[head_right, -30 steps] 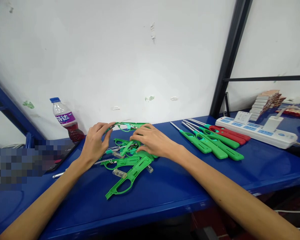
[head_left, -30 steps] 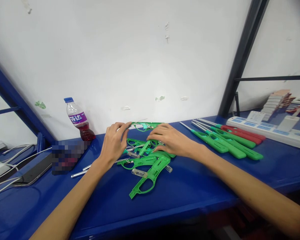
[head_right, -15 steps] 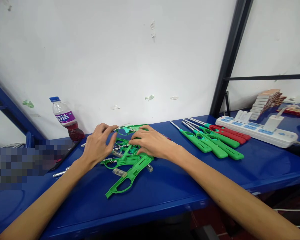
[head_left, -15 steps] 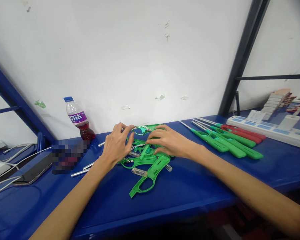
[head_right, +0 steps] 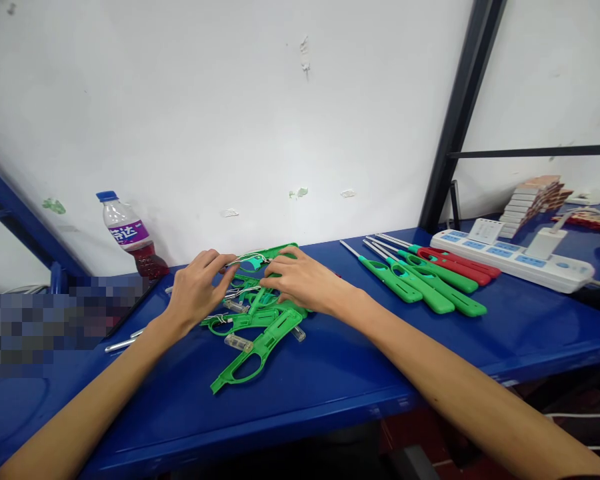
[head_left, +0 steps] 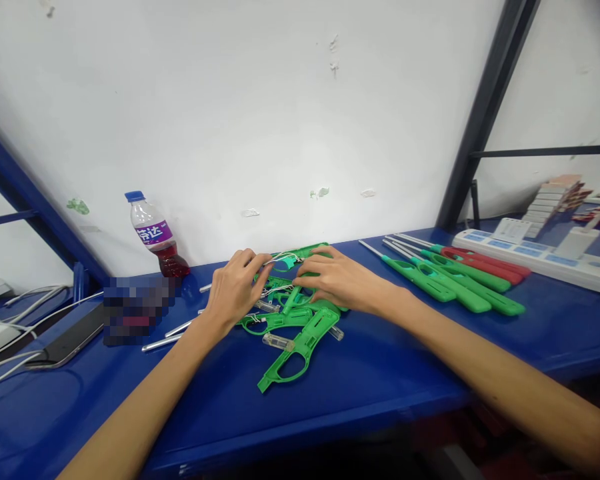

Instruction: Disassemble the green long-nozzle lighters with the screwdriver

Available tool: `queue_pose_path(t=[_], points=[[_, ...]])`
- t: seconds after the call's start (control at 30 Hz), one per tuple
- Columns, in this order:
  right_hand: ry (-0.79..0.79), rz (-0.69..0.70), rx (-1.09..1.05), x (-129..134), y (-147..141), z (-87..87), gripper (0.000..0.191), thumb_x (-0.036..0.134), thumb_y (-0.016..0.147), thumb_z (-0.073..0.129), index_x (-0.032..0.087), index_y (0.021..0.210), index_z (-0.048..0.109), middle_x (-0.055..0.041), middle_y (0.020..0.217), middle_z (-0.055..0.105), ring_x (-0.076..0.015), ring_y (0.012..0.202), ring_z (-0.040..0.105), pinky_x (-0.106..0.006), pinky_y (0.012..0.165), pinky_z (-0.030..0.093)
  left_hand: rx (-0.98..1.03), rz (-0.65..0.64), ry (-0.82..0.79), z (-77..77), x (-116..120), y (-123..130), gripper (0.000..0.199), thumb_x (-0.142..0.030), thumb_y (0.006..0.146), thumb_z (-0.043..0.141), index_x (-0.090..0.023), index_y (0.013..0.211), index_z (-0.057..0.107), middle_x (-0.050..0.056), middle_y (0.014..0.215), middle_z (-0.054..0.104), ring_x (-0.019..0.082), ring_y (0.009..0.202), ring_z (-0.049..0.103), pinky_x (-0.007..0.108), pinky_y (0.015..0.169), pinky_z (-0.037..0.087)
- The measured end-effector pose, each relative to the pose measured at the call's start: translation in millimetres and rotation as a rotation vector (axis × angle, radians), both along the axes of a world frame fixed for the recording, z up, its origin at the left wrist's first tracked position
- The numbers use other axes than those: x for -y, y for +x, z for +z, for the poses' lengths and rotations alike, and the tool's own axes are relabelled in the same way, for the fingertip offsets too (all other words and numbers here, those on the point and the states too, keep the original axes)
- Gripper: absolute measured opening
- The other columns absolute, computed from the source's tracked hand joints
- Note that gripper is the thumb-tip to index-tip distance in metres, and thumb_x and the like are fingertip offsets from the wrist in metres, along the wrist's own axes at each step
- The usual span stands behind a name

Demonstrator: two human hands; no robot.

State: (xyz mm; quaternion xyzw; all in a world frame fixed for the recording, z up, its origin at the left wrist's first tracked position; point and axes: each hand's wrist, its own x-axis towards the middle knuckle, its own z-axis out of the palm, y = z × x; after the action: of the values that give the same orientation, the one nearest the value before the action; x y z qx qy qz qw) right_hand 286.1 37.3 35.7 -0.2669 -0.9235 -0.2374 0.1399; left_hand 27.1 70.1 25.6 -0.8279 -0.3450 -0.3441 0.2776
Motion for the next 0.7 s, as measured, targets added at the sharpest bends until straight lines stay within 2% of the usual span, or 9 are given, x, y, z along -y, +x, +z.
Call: queue_pose_path(t=[0.23, 0.47, 0.6, 0.7], points=[[-0.024, 0.004, 0.006, -0.2, 0.2, -0.7, 0.039, 0.029, 0.090, 0.076, 0.020, 0.127, 0.068, -0.0080, 0.125, 0.071, -0.0258, 0.119, 0.063, -0.046, 0.111, 0.037, 0.002, -0.062, -0.029, -0.8, -0.2, 2.2, 0.023, -0.037, 0.106, 0.050, -0.021, 0.109, 0.066, 0.003, 0.085, 0.065, 0.018, 0.084, 0.060, 0.028, 0.062, 0.039], [-0.020, 0.004, -0.001, -2.7, 0.6, -2.3, 0.041, 0.032, 0.090, 0.077, 0.020, 0.128, 0.068, -0.0080, 0.125, 0.071, -0.0260, 0.119, 0.062, -0.046, 0.111, 0.036, -0.006, -0.059, -0.047, 3.0, -3.2, -2.2, 0.020, -0.030, 0.105, 0.049, -0.022, 0.109, 0.067, 0.003, 0.089, 0.064, 0.018, 0.085, 0.061, 0.028, 0.059, 0.037], [-0.010, -0.016, -0.006, -3.7, 3.8, 0.0, 0.039, 0.031, 0.091, 0.075, 0.020, 0.128, 0.068, -0.0084, 0.127, 0.071, -0.0263, 0.119, 0.063, -0.046, 0.111, 0.036, 0.015, -0.050, -0.090, 7.2, -0.8, -6.0, 0.017, -0.025, 0.102, 0.050, -0.021, 0.109, 0.065, 0.002, 0.090, 0.064, 0.018, 0.086, 0.062, 0.028, 0.063, 0.040], [-0.005, -0.030, -0.007, -3.7, 5.7, 1.8, 0.040, 0.029, 0.091, 0.076, 0.021, 0.129, 0.068, -0.0087, 0.127, 0.071, -0.0266, 0.119, 0.062, -0.046, 0.110, 0.037, 0.023, -0.047, -0.126, 8.9, 2.6, -6.3, 0.020, -0.026, 0.101, 0.050, -0.021, 0.116, 0.062, 0.002, 0.089, 0.065, 0.018, 0.087, 0.062, 0.030, 0.067, 0.043]])
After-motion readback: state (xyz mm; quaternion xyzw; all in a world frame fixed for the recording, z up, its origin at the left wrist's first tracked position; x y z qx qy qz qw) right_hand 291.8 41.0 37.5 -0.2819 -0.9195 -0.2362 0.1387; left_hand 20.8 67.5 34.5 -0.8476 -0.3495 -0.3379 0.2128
